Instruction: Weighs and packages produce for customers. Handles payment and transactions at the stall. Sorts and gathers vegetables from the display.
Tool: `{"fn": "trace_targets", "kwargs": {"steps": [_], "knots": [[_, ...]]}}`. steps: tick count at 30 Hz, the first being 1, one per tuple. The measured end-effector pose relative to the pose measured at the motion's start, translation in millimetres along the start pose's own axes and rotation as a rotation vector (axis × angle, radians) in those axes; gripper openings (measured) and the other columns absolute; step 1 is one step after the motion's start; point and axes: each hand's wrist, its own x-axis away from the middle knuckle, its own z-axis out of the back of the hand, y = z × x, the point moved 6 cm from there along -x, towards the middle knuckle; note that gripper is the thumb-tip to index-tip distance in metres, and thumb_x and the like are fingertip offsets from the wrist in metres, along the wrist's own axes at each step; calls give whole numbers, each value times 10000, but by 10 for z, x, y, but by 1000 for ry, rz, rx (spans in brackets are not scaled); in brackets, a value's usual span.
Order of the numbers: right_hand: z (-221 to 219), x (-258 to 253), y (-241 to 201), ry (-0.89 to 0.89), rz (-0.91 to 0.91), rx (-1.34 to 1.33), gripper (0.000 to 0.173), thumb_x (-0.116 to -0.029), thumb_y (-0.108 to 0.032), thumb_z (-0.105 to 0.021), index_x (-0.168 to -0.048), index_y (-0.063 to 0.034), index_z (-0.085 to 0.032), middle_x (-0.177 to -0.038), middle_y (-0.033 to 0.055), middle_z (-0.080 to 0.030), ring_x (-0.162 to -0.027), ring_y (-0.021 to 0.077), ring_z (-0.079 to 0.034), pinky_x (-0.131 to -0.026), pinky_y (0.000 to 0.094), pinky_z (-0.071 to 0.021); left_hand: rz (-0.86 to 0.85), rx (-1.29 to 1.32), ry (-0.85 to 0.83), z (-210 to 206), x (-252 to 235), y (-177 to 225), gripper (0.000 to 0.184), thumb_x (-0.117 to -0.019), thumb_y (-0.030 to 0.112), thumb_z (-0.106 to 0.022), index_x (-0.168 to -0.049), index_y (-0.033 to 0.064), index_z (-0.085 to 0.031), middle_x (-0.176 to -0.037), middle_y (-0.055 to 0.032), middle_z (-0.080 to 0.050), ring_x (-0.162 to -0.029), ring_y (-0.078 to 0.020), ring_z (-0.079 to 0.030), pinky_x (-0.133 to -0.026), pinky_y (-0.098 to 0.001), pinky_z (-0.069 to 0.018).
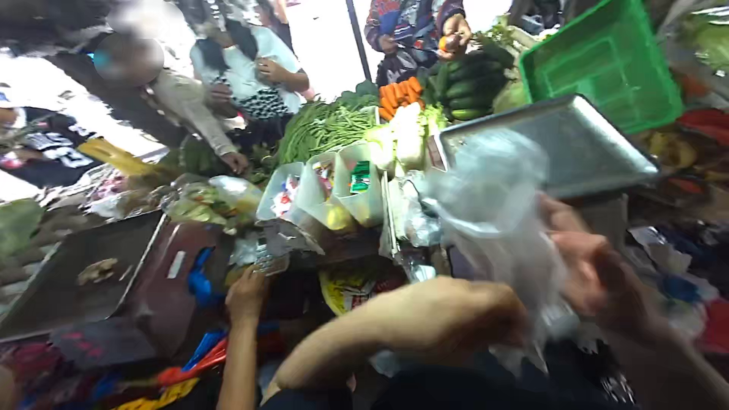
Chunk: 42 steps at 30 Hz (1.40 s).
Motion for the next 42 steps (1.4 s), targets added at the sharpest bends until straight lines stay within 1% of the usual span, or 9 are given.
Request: {"fn": "trace_targets", "kwargs": {"steps": [3, 7, 9, 11, 15, 18, 23, 36, 42], "knots": [[-90, 146, 68, -20, 22, -92, 298, -978, -196, -665, -1275, -182, -655, -1094, -105, -748, -979, 6, -696, -878, 222, -593, -4, 61, 45, -420, -51, -132, 149, -1046, 137, -576, -1120, 8, -590, -919, -98, -678, -852, -143, -678, -794, -279, -570], [54, 440, 163, 29, 79, 255, 338, -969, -55, -638, -1301, 1, -613, -1008, -24, -733, -855, -2, -669, -779, 186, -583, 160, 179, 466, -286, 245, -324, 530, -1073, 430, -487, -1561, 294, -332, -1046, 49, -695, -904, -76, -695, -805, -274, -612], [71, 594, 259, -16, 117, 358, 343, -993, -96, -637, -1314, 22, -612, -972, 5, -734, -819, -18, -652, -755, 163, -563, 286, 177, 414, -389, 314, -431, 453, -1100, 423, -403, -1498, 221, -483, -1016, 45, -708, -864, -36, -683, -780, -253, -606], [124, 722, 368, -43, 124, 367, 347, -1012, -131, -636, -1319, 28, -609, -961, 22, -738, -803, -14, -652, -751, 164, -563, 382, 162, 324, -583, 333, -532, 334, -1116, 306, -416, -1180, 117, -683, -922, 36, -682, -801, -20, -654, -731, -234, -589], [596, 906, 542, 88, 34, 742, 371, -1052, -299, -585, -1358, -97, -638, -959, 9, -758, -822, 69, -708, -767, 290, -611, 569, -153, 521, -567, 571, -530, 237, -1017, 250, -624, -894, 83, -739, -808, 45, -698, -702, -15, -660, -621, -204, -580], [985, 1004, 563, 293, 62, 1154, 337, -1059, -287, -544, -1254, -86, -730, -946, 85, -769, -790, 193, -728, -742, 396, -615, 735, -489, 669, -299, 893, -201, 176, -885, 254, -741, -966, 98, -741, -890, 39, -727, -748, -11, -689, -635, -199, -604], [1104, 956, 526, 323, 164, 1324, 326, -1035, -217, -545, -1264, -100, -745, -738, 98, -685, -670, 250, -671, -616, 397, -558, 940, -925, 823, 51, 1513, 180, 395, -912, 198, -660, -1219, -50, -651, -1153, -259, -668, -1010, -285, -668, -869, -440, -549], [1010, 834, 544, 187, 83, 1517, 396, -1040, -227, -497, -1388, -166, -676, -650, 97, -641, -558, 286, -640, -478, 422, -489, 1021, -928, 894, -27, 1514, 44, 378, -913, 200, -581, -1234, 29, -684, -1196, -215, -666, -933, -228, -658, -770, -389, -538], [1168, 937, 501, 200, -3, 1508, 368, -1005, -229, -510, -1280, -160, -744, -673, 109, -668, -590, 316, -663, -495, 470, -498, 1154, -988, 927, -37, 1566, 67, 514, -905, 202, -584, -1387, 23, -592, -1338, -331, -561, -1033, -415, -639, -851, -565, -508]]}}
